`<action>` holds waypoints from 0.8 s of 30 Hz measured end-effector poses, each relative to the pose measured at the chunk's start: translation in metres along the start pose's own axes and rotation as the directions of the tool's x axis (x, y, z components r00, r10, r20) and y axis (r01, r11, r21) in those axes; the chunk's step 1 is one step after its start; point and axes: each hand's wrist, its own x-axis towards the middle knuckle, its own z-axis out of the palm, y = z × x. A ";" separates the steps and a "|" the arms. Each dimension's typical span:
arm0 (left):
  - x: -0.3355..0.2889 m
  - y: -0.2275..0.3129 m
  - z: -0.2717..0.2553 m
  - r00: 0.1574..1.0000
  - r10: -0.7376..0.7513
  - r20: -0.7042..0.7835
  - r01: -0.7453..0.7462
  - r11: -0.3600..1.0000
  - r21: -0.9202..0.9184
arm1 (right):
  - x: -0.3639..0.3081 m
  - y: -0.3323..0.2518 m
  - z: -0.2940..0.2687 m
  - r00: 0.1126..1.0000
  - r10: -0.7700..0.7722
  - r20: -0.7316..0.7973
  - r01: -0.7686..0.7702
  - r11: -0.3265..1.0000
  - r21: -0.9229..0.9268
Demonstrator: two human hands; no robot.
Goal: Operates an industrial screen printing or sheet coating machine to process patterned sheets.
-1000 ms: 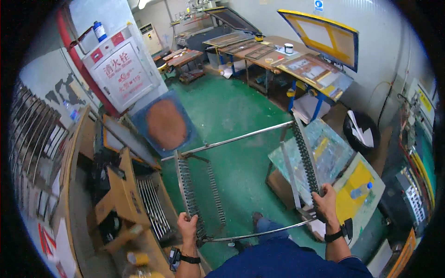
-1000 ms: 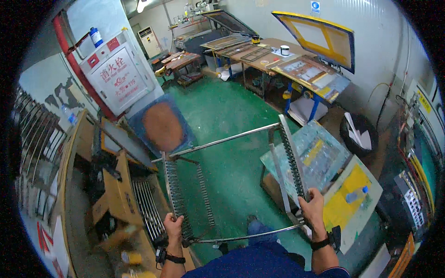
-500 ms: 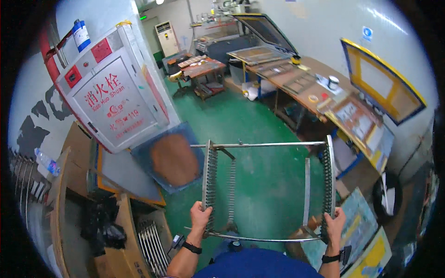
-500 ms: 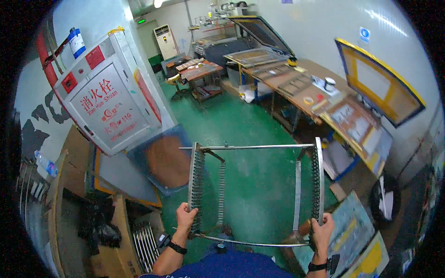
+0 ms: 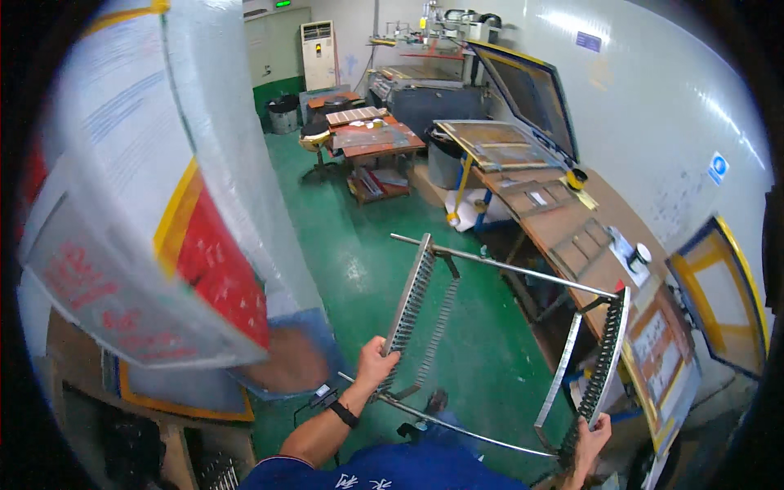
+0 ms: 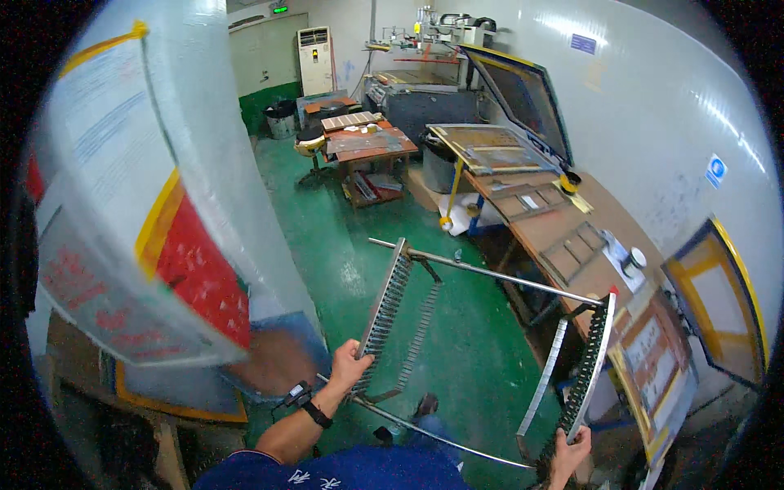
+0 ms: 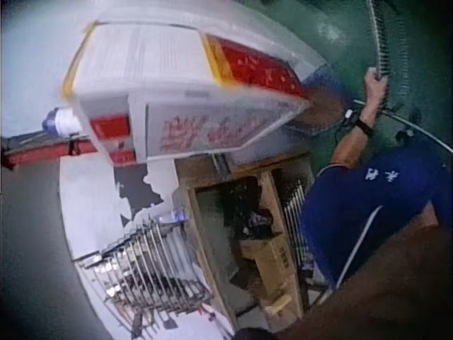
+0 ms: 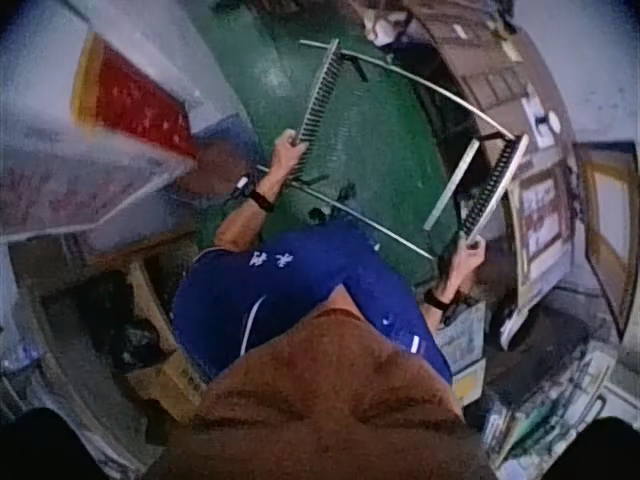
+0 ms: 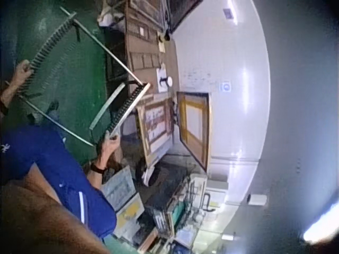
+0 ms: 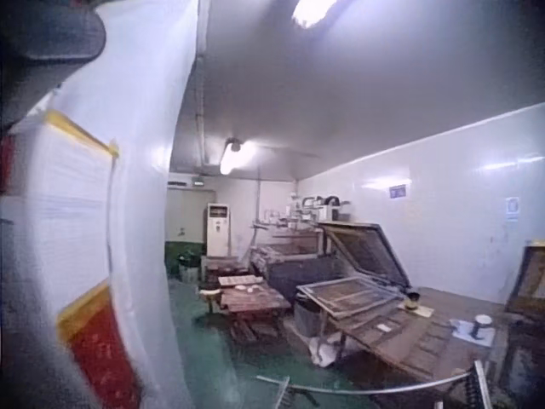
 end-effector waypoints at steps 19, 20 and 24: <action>0.481 -0.064 -0.067 0.906 -0.177 -0.385 0.148 0.983 -0.104 | 0.390 -0.268 0.570 0.908 -0.225 0.354 0.243 0.970 -0.005; 0.504 -0.069 -0.071 0.898 -0.172 -0.405 0.123 0.982 -0.145 | 0.400 -0.274 0.588 0.910 -0.218 0.352 0.244 0.969 -0.032; 0.602 -0.093 -0.127 0.865 -0.161 -0.476 0.110 0.985 -0.133 | 0.427 -0.325 0.685 0.891 -0.305 0.336 0.298 0.952 0.073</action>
